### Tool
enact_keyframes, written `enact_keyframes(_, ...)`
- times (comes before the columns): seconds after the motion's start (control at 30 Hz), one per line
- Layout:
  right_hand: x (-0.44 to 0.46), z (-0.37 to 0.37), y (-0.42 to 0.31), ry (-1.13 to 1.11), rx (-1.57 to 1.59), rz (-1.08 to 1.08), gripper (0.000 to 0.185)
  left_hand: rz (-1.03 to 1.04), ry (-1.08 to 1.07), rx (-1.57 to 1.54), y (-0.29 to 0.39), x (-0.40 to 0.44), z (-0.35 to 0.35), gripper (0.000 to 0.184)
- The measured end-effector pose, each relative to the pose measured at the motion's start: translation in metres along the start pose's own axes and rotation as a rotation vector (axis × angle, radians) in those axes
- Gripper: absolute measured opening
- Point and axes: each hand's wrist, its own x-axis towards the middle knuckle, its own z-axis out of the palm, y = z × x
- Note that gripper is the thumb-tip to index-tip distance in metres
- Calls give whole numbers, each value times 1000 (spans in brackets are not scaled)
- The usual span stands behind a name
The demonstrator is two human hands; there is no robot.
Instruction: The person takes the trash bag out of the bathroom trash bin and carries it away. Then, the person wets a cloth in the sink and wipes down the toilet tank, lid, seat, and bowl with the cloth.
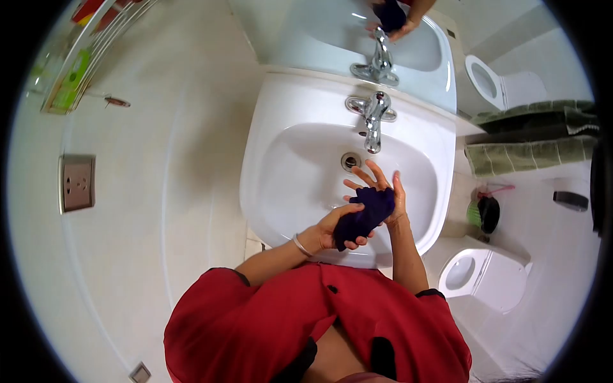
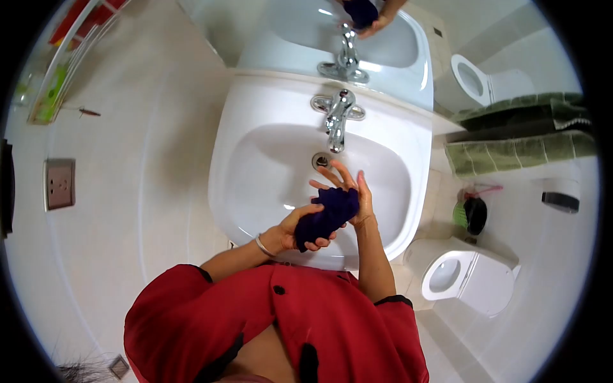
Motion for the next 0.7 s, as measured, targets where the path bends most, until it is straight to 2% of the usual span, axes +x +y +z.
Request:
enact_keyframes(0.03,-9,14,9,-87,190,-36,44,-22,6,4,-6,0,-2,60)
enact_keyframes(0.1,-11,13,20,-168,393,-81,45,30,-233,-384,-18,1,-4,67)
enact_keyframes(0.17,-4,-5,30,-363,58,-84,35,45,-276,-360,-18,-11,-9,69)
enact_keyframes(0.2,-7,2,27,-290,-102,-104,22,53,-172,-162,-13,-22,-9,67)
enact_keyframes(0.23,-12,12,26,-191,-212,-120,16,60,-69,35,-11,-31,-8,66)
enact_keyframes(0.27,-15,20,27,-130,-263,-111,15,22,8,88,-8,-36,-5,58)
enact_keyframes(0.3,-14,25,29,-74,-312,-103,14,11,17,97,-4,-40,-2,58)
enact_keyframes(0.43,-1,22,45,-31,-348,-175,13,2,488,714,14,-44,11,39)
enact_keyframes(0.53,16,15,55,31,-603,-263,16,-27,675,1050,22,-37,17,27)
enact_keyframes(0.57,19,14,55,30,-587,-267,16,4,723,1122,22,-33,21,25)
enact_keyframes(0.67,34,7,60,114,-924,-398,13,49,917,1369,24,-20,9,29)
enact_keyframes(0.7,41,1,66,117,-903,-407,13,36,926,1386,24,-15,8,29)
